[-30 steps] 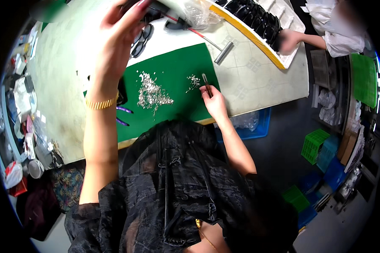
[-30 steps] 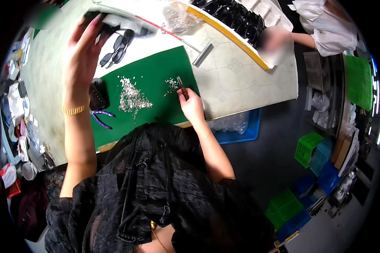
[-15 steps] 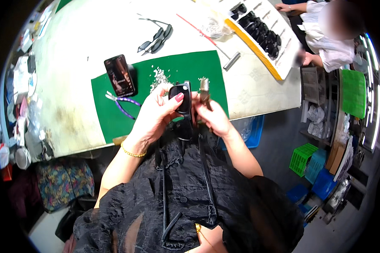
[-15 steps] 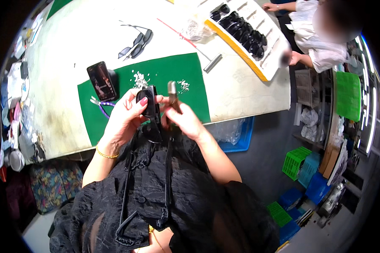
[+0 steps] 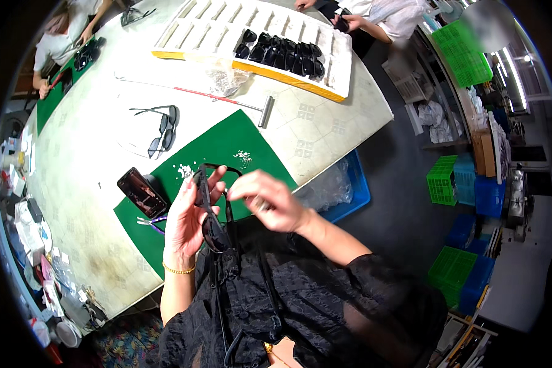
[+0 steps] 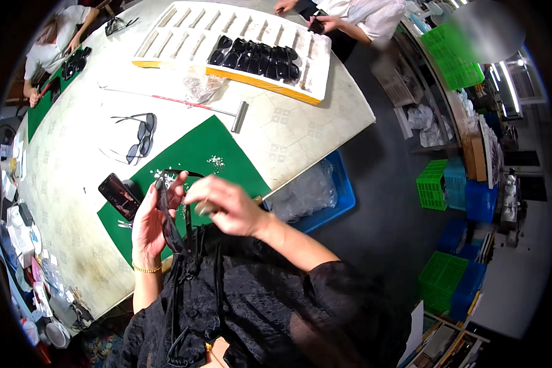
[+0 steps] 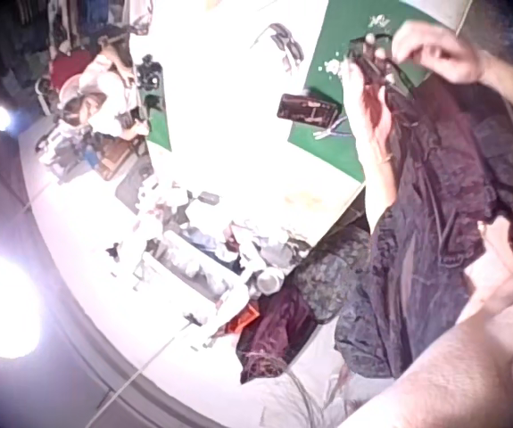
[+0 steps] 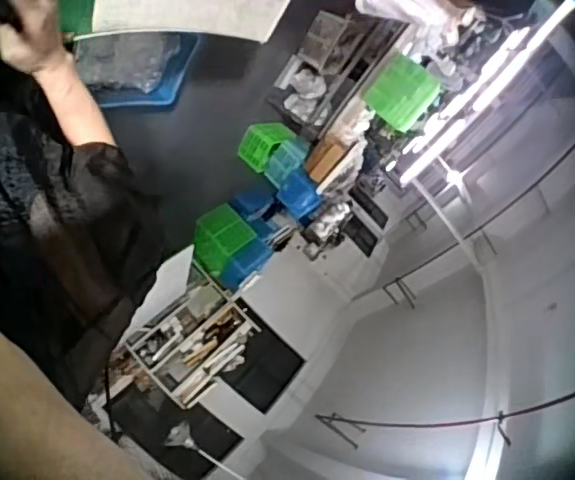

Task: The person assembles sunglasses by attaching temple arms to the frame using pliers. They handle multiple sunglasses, place them in a tray, and use tools to secure the parts.

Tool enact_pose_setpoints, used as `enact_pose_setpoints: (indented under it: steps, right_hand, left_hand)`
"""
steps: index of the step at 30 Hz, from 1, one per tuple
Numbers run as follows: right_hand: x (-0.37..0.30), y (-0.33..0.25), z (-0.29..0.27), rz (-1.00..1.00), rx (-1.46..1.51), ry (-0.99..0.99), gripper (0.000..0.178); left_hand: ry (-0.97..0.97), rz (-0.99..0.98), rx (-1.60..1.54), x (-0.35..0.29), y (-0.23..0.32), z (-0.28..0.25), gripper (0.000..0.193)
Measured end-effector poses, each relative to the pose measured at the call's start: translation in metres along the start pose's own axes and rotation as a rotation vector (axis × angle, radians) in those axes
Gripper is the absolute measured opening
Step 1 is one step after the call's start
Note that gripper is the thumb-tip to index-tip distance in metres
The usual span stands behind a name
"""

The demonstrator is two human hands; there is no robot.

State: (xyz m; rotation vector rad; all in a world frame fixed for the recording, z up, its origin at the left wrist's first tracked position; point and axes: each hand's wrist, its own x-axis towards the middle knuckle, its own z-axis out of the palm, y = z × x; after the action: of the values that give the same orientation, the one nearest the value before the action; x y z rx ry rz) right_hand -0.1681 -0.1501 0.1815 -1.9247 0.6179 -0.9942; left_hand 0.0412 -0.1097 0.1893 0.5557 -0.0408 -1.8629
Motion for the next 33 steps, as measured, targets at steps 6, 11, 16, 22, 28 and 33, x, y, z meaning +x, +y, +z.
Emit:
enact_pose_setpoints:
  steps: [6,11,16,22,28,33]
  right_hand:
    - [-0.033,0.003,0.038,0.387,0.236,-0.183,0.033]
    - [-0.050,0.084,0.036,0.653,0.361,0.133,0.013]
    - [-0.052,0.148,0.038,0.692,-0.504,-0.084,0.015]
    - [-0.045,0.158,0.051,0.468,-0.711,-0.114,0.017]
    - [-0.046,0.166,0.054,0.378,-0.796,-0.200,0.020]
    - [-0.006,0.099,0.038,0.706,0.308,0.064,0.017]
  left_hand:
    - [0.229,0.398,0.260,-0.014,0.005,0.000,0.025]
    - [0.144,0.492,0.405,-0.037,0.017,-0.001,0.026]
    - [0.284,0.286,0.458,-0.053,0.011,0.002,0.028]
    - [0.250,0.147,0.572,-0.058,0.005,0.005,0.049]
    - [0.218,0.030,0.486,-0.052,0.005,0.016,0.043]
    - [0.153,0.045,0.449,-0.051,0.003,0.029,0.031]
